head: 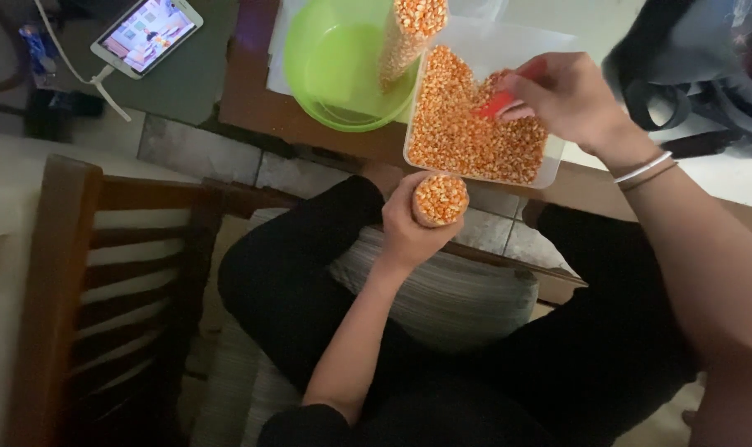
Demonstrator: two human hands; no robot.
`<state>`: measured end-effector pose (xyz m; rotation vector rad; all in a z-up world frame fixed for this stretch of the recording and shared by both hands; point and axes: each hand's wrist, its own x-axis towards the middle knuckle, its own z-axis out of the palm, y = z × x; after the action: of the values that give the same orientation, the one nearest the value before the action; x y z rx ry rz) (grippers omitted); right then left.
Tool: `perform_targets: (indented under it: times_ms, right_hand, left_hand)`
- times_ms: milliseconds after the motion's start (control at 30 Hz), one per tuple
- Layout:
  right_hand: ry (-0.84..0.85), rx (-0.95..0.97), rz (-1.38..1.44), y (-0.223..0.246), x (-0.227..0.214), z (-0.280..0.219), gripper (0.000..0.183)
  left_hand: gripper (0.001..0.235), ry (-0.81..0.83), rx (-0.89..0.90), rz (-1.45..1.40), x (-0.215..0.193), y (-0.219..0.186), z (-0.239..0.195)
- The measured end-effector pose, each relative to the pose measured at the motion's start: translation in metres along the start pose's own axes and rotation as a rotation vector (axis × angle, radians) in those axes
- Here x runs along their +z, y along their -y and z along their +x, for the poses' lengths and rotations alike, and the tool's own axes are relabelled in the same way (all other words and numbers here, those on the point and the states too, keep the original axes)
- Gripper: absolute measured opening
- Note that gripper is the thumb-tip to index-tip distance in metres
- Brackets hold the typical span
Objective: The person scoops orange and white granular material from a large container into small cylindrical plastic containers using a red spoon. They fill one container, place it in a green bowl, and then proceed to fill another container in the same manner.
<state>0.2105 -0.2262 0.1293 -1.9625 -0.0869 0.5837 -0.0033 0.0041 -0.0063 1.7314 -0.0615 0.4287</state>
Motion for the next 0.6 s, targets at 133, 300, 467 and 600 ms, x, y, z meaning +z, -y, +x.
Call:
perform_targets:
  times_ms: [133, 300, 467, 600]
  right_hand:
    - [0.004, -0.044, 0.03, 0.001, -0.011, -0.002, 0.028]
    - [-0.017, -0.076, 0.109, 0.001, -0.021, -0.013, 0.024]
    - [-0.049, -0.097, 0.146, -0.008, -0.026, -0.013, 0.021]
    - [0.008, -0.177, 0.152, 0.009, -0.021, -0.031, 0.022]
  left_hand:
    - [0.065, -0.014, 0.016, 0.025, -0.001, 0.002, 0.001]
    - [0.068, -0.028, -0.001, 0.016, 0.001, 0.0, 0.002]
    - [0.07, -0.011, 0.014, 0.036, -0.001, 0.0, 0.001]
    - [0.067, -0.002, 0.023, -0.005, -0.002, -0.003, 0.004]
